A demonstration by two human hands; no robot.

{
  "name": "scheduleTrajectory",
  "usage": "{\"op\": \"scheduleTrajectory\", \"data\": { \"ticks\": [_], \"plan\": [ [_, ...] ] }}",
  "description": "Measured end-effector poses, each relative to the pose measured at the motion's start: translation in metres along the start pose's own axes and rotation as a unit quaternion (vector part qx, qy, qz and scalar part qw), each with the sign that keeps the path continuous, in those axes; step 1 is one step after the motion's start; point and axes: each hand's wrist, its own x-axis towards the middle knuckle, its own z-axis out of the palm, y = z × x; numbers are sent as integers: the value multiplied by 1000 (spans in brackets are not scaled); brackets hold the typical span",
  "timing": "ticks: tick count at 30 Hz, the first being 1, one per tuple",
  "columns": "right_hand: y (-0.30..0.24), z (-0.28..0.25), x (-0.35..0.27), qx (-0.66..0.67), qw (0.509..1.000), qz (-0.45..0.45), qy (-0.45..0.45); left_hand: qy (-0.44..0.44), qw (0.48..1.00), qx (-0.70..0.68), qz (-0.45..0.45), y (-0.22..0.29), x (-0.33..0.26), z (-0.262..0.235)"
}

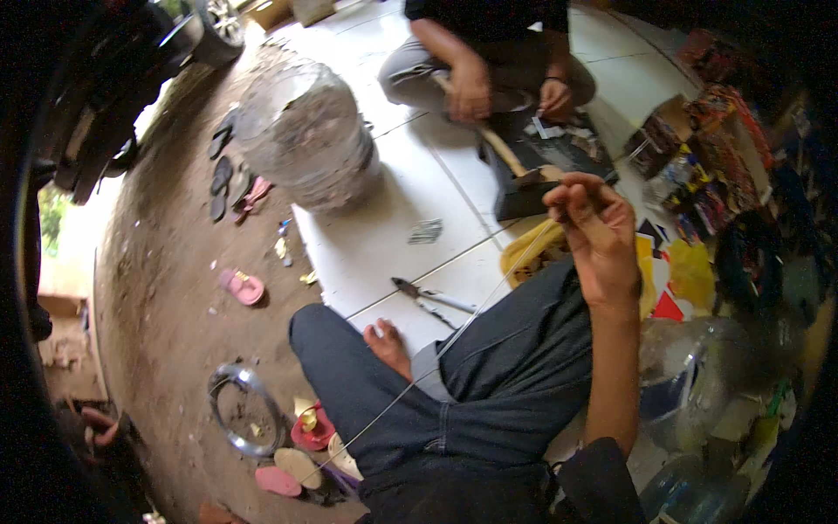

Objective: The person sits cross-legged on the floor and repeatedly cuts short lengths of thin metal wire using pliers. The cut pieces are placed on the floor beside them. Another person works nearby with a hammer and chisel, but the camera wearer focuses solely on cutting the wire.

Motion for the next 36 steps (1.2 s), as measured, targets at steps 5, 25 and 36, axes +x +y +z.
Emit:
{"op": "scheduleTrajectory", "data": {
  "ticks": [5, 25, 36],
  "plan": [
    [-15, -24, 7, -15, 1000, 25, 5, -35, 990, 72, 117, -15, -7, -17],
    [-35, -84, -1, -48, 993, -34, 98, -37, 997, -40, -49, -42, 8, -24],
    [-42, -90, -3, -56, 990, -45, 118, -46, 997, -43, -52, -46, 9, -29]
  ]
}}
